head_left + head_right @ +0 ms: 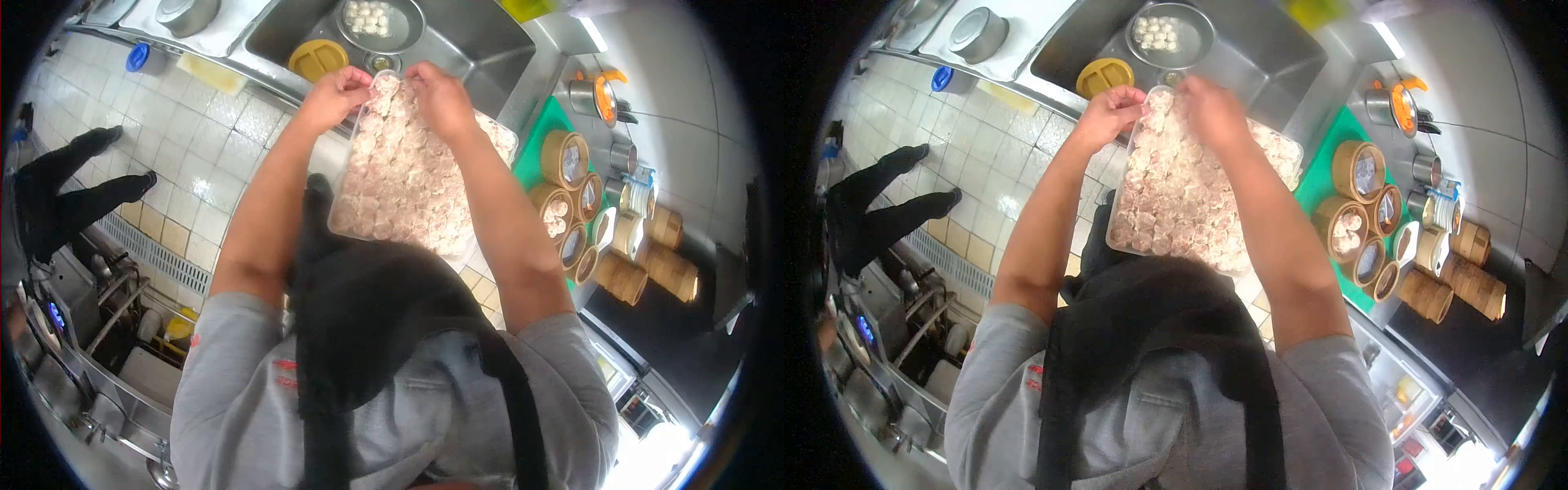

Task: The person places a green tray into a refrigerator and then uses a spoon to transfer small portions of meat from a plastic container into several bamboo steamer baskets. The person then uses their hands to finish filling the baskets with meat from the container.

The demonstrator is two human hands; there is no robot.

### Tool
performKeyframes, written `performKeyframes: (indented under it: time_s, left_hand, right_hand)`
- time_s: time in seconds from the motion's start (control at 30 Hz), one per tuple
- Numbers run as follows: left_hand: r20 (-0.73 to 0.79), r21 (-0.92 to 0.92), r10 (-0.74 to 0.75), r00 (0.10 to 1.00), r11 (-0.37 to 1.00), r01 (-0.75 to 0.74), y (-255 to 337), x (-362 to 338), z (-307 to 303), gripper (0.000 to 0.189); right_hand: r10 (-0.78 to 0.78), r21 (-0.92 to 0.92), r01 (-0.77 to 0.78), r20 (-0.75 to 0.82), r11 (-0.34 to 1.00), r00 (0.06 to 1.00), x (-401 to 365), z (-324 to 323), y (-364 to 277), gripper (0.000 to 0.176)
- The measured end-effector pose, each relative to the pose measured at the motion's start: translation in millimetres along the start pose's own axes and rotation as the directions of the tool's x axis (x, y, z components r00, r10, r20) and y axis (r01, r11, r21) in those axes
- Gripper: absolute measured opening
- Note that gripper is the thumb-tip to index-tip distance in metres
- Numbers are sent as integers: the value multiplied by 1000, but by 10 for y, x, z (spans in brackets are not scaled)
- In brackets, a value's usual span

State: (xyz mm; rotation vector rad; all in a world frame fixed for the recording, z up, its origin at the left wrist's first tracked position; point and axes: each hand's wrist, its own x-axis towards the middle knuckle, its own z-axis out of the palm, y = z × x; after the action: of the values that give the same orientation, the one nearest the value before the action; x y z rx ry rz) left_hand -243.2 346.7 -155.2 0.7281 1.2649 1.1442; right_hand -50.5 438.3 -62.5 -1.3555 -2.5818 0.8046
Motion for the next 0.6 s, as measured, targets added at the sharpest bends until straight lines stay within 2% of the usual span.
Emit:
performKeyframes:
  time_s: [0.07,0.17,0.33,0.6]
  left_hand:
    - [31,-1,10,999,1000,-10,-8,17,-29,34]
    - [92,-25,10,996,1000,-8,22,18,-67,31]
    - [172,-105,-14,985,994,32,41,51,-126,39]
    - [198,-33,-19,980,999,26,-6,115,-154,46]
  right_hand:
    - [-222,-118,212,-80,970,972,-23,57,5,17]
    - [-377,-206,363,-31,909,926,-84,169,-4,22]
    - [-332,-214,334,45,918,942,-149,213,-78,29]
    - [-285,-245,326,189,913,940,-77,171,-108,32]
